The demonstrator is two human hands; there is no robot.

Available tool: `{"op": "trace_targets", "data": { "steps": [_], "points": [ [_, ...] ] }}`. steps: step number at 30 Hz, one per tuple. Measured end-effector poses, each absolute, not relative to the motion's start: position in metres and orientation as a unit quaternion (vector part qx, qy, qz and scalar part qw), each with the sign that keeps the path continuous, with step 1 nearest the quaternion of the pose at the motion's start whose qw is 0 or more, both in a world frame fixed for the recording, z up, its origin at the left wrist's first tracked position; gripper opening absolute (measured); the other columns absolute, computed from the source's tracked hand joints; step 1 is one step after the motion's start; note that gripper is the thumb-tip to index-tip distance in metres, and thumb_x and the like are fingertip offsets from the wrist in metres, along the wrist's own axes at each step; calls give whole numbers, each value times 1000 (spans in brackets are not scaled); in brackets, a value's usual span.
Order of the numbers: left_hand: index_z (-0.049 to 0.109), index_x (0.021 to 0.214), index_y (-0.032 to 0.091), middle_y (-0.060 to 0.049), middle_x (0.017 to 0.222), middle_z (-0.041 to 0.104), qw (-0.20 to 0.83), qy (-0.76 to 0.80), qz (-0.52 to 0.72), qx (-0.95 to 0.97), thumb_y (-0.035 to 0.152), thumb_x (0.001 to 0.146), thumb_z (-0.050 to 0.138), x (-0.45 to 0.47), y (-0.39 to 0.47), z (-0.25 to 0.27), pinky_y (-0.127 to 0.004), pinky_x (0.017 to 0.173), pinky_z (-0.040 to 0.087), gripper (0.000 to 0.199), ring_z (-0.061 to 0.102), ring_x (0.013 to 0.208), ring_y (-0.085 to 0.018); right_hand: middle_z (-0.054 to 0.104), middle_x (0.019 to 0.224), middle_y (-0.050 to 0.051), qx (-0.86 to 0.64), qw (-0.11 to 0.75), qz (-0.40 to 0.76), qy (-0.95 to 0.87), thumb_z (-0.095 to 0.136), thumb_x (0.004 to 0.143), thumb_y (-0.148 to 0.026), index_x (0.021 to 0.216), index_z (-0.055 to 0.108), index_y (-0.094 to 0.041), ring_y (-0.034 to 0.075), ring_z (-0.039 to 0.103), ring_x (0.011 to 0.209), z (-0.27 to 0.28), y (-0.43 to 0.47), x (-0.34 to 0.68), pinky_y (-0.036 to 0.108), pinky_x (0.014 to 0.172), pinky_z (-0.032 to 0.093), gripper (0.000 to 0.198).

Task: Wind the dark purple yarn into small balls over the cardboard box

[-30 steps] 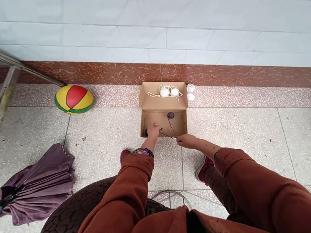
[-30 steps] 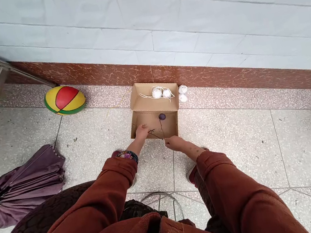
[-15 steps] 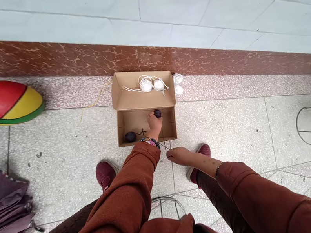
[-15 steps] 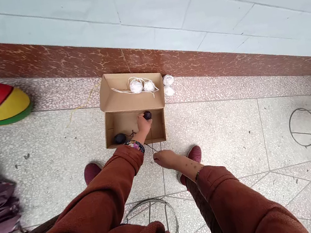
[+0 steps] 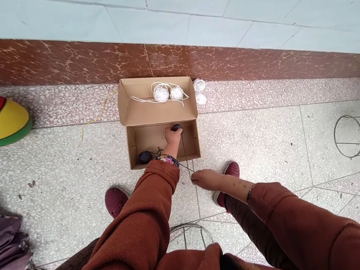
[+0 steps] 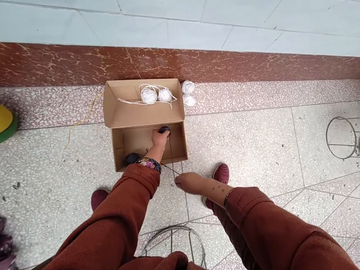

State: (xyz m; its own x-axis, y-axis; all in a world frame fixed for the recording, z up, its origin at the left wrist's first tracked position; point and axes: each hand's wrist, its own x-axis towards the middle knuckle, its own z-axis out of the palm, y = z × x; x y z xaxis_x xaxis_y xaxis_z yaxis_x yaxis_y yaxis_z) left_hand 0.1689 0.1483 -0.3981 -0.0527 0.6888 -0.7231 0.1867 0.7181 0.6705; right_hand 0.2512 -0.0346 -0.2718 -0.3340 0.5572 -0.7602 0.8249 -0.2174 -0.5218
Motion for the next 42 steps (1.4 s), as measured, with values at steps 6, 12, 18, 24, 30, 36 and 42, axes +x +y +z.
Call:
{"op": "trace_targets", "data": {
  "steps": [6,12,18,24,30,36,42],
  "points": [
    [63,117,21,-8,106,80,709,579,297,272,32,87,73,120,123,-289,-38,96,64,33,81,103,-23,70,75,2,682,41,-537,494,56,103,-17,92,75,-18,16,65,68,-237,-20,310,28,70,55,22],
    [60,114,22,-8,116,78,805,349,402,263,30,82,76,77,99,-143,-47,107,62,37,80,116,-29,72,126,20,758,-69,-413,499,61,89,-12,131,71,-13,31,70,120,-165,-20,329,51,109,57,44],
    [62,120,23,-10,124,76,795,280,361,399,33,83,77,48,45,-13,-48,98,65,41,78,113,-30,50,169,12,480,-425,-468,609,68,101,-50,171,33,-34,32,47,158,-52,-9,252,59,129,42,79],
    [67,126,27,-5,105,74,752,270,256,544,34,88,74,-12,-20,66,-27,58,55,39,69,71,-14,69,122,8,354,-491,-532,592,60,89,-95,157,48,-31,27,69,114,0,-65,196,46,100,59,94],
    [64,131,28,-2,100,70,705,262,213,623,31,89,74,-50,-68,101,-25,60,52,43,64,73,-14,63,90,-2,385,-499,-523,574,77,92,-77,106,66,-25,17,60,84,24,-128,177,34,85,53,55],
    [69,130,30,-2,110,70,585,270,271,715,20,83,76,-53,-98,113,-29,79,53,49,64,92,-18,44,67,-7,399,-507,-546,534,61,103,-77,97,63,-25,13,40,58,58,-169,169,27,57,39,52],
    [64,134,28,-5,120,72,689,238,348,589,37,91,81,-41,-127,102,-23,63,47,47,64,76,-12,38,66,-8,427,-538,-511,517,64,102,-75,110,69,-26,12,30,55,72,-195,166,27,53,30,50]
  ]
}}
